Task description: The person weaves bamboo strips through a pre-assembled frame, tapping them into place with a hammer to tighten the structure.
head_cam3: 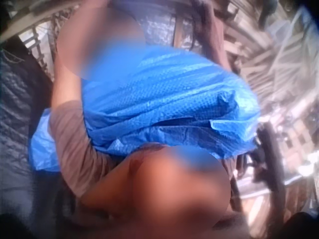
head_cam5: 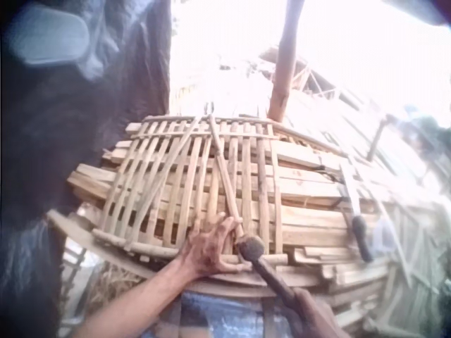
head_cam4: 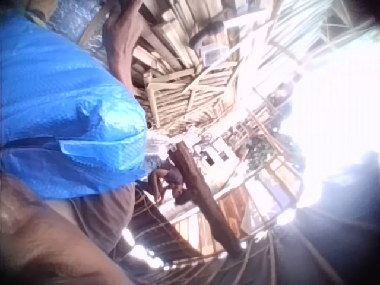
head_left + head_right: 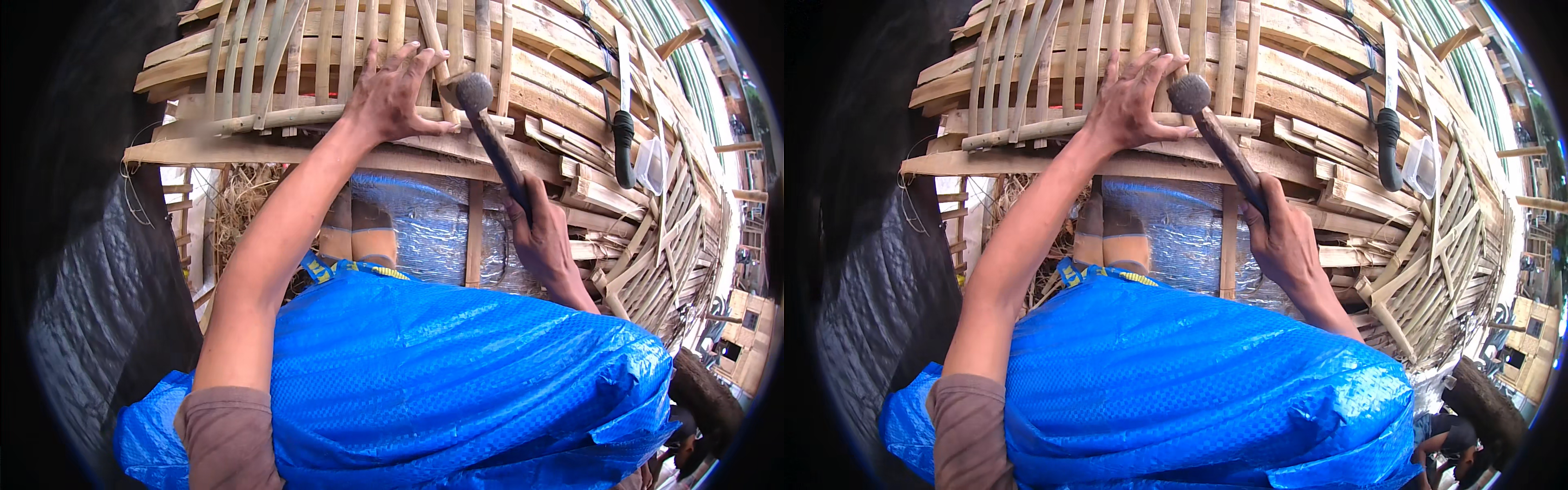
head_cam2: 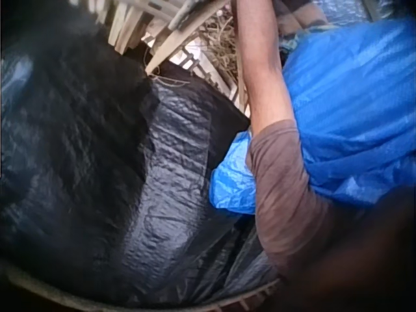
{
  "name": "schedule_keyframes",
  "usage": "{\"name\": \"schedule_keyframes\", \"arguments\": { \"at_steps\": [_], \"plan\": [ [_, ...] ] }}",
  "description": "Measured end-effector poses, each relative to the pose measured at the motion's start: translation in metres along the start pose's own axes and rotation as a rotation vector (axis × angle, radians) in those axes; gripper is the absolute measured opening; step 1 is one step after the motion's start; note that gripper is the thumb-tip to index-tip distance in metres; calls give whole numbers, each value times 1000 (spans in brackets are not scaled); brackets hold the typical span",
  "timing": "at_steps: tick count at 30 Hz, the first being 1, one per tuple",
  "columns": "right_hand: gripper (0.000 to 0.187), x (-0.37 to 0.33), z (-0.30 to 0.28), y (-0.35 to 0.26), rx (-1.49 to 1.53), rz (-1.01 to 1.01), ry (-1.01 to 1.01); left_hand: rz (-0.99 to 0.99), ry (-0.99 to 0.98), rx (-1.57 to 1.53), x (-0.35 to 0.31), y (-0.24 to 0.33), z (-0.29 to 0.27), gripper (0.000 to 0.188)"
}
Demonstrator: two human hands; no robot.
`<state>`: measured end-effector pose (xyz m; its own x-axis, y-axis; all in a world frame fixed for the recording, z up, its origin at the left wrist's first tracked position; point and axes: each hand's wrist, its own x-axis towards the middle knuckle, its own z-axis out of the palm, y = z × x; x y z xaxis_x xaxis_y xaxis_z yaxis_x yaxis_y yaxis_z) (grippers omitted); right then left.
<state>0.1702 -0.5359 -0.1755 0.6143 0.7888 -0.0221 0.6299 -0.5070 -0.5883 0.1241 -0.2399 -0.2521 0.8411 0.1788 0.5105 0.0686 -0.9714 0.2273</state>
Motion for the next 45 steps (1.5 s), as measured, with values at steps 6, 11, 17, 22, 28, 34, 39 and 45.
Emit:
{"name": "schedule_keyframes", "arguments": {
  "at_steps": [6,11,17,22,28,34,39,45],
  "plan": [
    [30,3,-32,-42,122,-148,192,-13,14,10,-11,-3,-5,106],
    [28,-2,7,31,-125,-23,10,-1,13,-39,-2,3,0,107],
    [21,3,-26,-20,33,24,220,-9,4,-11,-9,-5,-3,105],
    [26,-9,9,-4,73,-190,227,-17,32,-19,-11,-8,-3,107],
    [24,-3,5,-10,25,-34,-3,1,0,-61,-6,-5,1,110],
    [28,6,-20,-26,205,-240,228,-6,-10,10,-10,-7,-6,114],
    [19,2,12,30,-157,21,52,-2,-15,-21,-8,-5,-3,118],
    [28,0,-17,-11,33,84,213,1,-41,-32,-2,-4,-4,118]
  ]
}}
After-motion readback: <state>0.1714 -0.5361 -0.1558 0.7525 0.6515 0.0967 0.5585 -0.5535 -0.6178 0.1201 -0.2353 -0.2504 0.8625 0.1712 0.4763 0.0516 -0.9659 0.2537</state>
